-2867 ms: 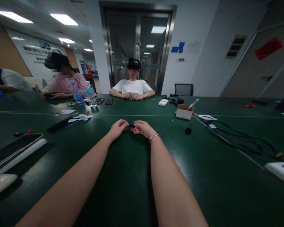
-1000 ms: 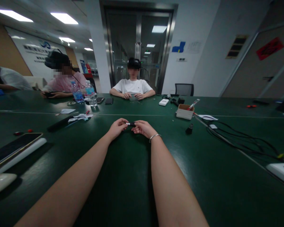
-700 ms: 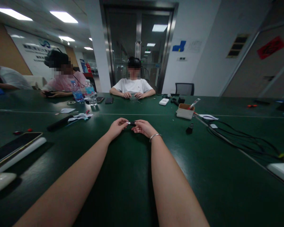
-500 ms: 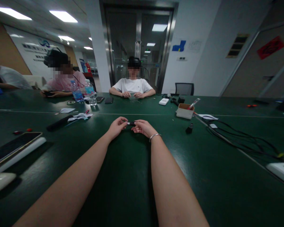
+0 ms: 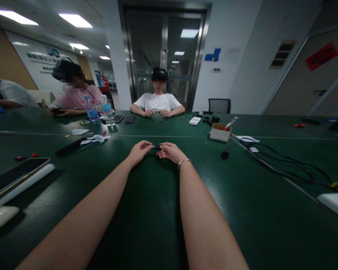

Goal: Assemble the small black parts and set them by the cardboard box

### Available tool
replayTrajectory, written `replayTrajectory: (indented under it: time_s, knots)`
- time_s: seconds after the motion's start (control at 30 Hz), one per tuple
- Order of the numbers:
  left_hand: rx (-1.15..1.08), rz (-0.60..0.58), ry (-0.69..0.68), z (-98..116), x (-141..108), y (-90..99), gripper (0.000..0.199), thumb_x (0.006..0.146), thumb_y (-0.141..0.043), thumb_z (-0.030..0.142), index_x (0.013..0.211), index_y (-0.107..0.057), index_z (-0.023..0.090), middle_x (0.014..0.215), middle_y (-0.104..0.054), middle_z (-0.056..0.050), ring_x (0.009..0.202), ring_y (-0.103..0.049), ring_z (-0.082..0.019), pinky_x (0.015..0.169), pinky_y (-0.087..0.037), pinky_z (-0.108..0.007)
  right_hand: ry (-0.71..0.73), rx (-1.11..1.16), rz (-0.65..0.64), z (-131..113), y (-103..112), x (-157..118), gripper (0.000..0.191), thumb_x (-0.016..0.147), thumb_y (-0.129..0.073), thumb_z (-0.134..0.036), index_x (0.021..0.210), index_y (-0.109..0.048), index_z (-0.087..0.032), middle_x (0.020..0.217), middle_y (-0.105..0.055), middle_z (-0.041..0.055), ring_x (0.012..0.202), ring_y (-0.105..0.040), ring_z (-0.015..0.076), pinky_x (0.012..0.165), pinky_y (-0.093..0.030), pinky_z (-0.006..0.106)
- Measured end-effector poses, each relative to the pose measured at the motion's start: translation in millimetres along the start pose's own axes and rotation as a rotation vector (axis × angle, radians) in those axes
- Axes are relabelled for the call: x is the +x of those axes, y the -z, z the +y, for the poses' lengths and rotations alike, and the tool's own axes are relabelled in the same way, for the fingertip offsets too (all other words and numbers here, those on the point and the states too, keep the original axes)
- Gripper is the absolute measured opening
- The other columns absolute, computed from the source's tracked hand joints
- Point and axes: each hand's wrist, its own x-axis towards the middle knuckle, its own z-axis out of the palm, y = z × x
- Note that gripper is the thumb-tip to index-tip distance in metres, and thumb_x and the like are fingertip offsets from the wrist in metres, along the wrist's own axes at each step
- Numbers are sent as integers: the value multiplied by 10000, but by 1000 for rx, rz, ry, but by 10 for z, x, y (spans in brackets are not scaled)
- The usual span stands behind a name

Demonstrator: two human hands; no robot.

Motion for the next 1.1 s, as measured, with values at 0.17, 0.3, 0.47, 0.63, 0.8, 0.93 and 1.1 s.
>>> replayTrajectory:
  time_s: [0.17, 0.3, 0.47, 0.63, 0.8, 0.93, 1.1]
  knots:
    - [12, 4, -3, -3, 3, 5, 218, 720, -642, 335, 873, -630, 180, 706, -605, -9, 651, -555, -125, 629, -430, -251, 6, -3, -10, 1, -1, -7, 87, 905, -474, -69, 954, -541, -95, 636, -692, 104, 490, -626, 110, 502, -533, 190]
    - [-8, -26, 1, 16, -6, -1, 228, 753, -604, 376, 853, -611, 172, 650, -587, 4, 603, -545, -115, 600, -423, -243, 8, -7, -6, 7, 1, -2, 65, 902, -497, -81, 949, -539, -96, 641, -695, 106, 486, -624, 108, 494, -526, 184]
    - [33, -33, 26, 35, -13, 0, 207, 729, -623, 318, 872, -621, 169, 662, -597, 0, 609, -546, -115, 600, -423, -244, 3, -1, -1, 7, -1, 1, 71, 905, -485, -74, 953, -532, -97, 643, -695, 107, 491, -630, 109, 502, -528, 185]
    - [27, -31, 51, 61, -27, -1, 215, 734, -616, 310, 880, -622, 153, 701, -625, -25, 640, -575, -128, 632, -444, -262, 3, 7, 2, 0, -4, -7, 83, 908, -472, -70, 962, -528, -98, 653, -700, 116, 487, -631, 110, 502, -529, 184]
    - [28, -11, 21, 31, -10, -5, 212, 741, -617, 335, 852, -627, 155, 728, -629, -34, 687, -592, -140, 646, -451, -266, 1, 7, 7, -10, -11, -12, 82, 909, -469, -68, 965, -522, -95, 653, -700, 121, 488, -630, 108, 504, -531, 184]
    - [-3, -10, 2, 12, -5, -5, 236, 746, -617, 342, 906, -594, 172, 681, -609, -6, 641, -590, -131, 618, -450, -256, -2, 3, 5, -3, -6, -1, 79, 910, -470, -70, 961, -524, -97, 640, -695, 114, 486, -628, 109, 500, -530, 185]
    - [13, -35, 31, 17, -11, -14, 210, 783, -566, 371, 866, -580, 178, 654, -597, 2, 595, -574, -120, 591, -442, -251, 5, 5, -8, 20, 15, 19, 84, 908, -480, -75, 970, -534, -95, 651, -697, 117, 498, -633, 114, 503, -529, 189]
